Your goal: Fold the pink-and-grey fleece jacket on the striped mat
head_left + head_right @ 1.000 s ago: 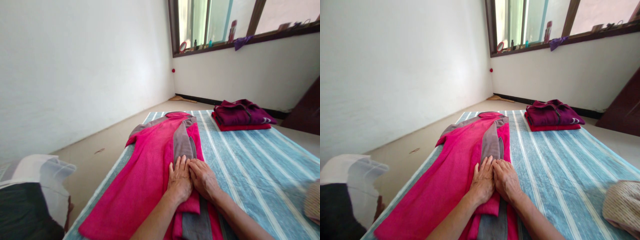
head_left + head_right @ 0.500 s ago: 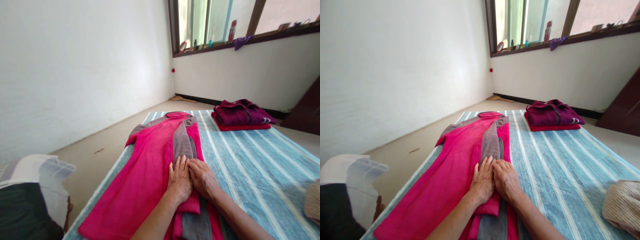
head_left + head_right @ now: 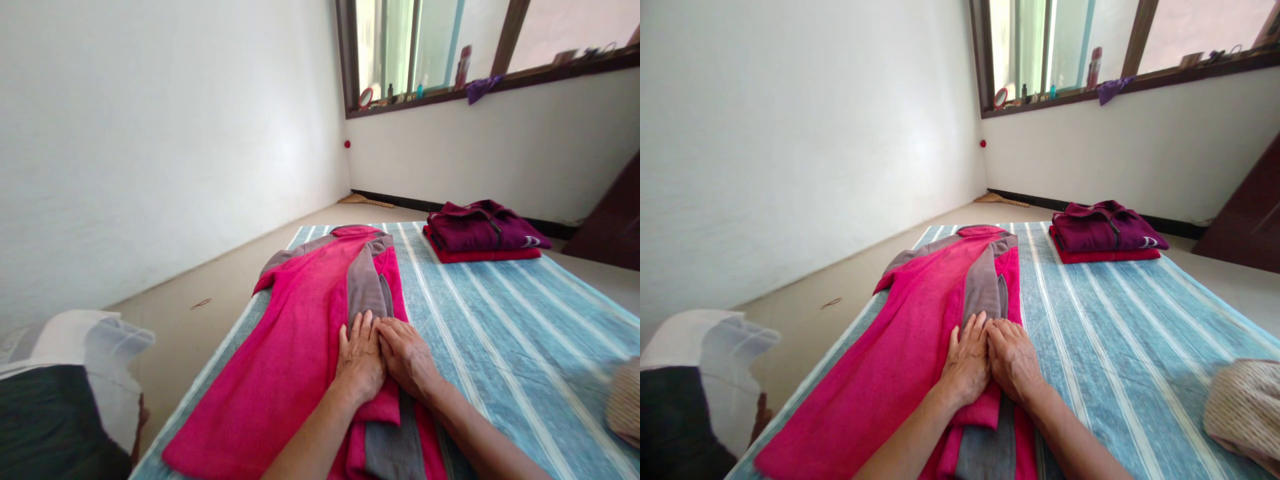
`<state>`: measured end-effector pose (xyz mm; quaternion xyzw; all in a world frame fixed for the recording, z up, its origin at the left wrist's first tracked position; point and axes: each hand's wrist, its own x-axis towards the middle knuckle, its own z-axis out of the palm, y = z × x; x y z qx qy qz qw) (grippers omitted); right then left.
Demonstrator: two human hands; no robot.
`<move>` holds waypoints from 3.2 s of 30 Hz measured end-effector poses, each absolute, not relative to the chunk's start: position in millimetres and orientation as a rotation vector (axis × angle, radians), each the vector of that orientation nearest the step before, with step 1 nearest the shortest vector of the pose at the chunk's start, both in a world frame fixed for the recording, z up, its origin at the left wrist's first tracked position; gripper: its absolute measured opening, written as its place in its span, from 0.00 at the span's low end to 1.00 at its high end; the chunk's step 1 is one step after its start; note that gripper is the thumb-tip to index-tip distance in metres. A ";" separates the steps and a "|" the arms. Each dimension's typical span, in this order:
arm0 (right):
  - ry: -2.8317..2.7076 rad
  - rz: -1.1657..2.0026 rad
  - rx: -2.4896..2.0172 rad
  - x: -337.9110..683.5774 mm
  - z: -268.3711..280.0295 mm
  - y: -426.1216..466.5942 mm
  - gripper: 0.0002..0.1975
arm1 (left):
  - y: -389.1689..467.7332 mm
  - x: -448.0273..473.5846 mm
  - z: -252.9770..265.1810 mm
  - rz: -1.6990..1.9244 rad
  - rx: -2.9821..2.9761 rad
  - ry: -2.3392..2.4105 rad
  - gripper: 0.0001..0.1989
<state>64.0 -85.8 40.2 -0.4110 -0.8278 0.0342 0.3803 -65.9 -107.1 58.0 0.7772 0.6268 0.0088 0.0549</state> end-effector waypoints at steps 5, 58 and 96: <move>-2.111 0.081 -1.048 63.3 39.2 -84.9 0.11 | -106.4 -66.2 52.1 0.039 2.376 1.924 0.28; -2.113 0.155 -1.056 62.2 40.1 -83.9 0.09 | -105.6 -68.2 56.1 0.027 2.354 1.927 0.28; -2.123 0.122 -1.060 61.9 44.6 -84.0 0.09 | -103.8 -68.9 54.4 -0.004 2.380 1.953 0.28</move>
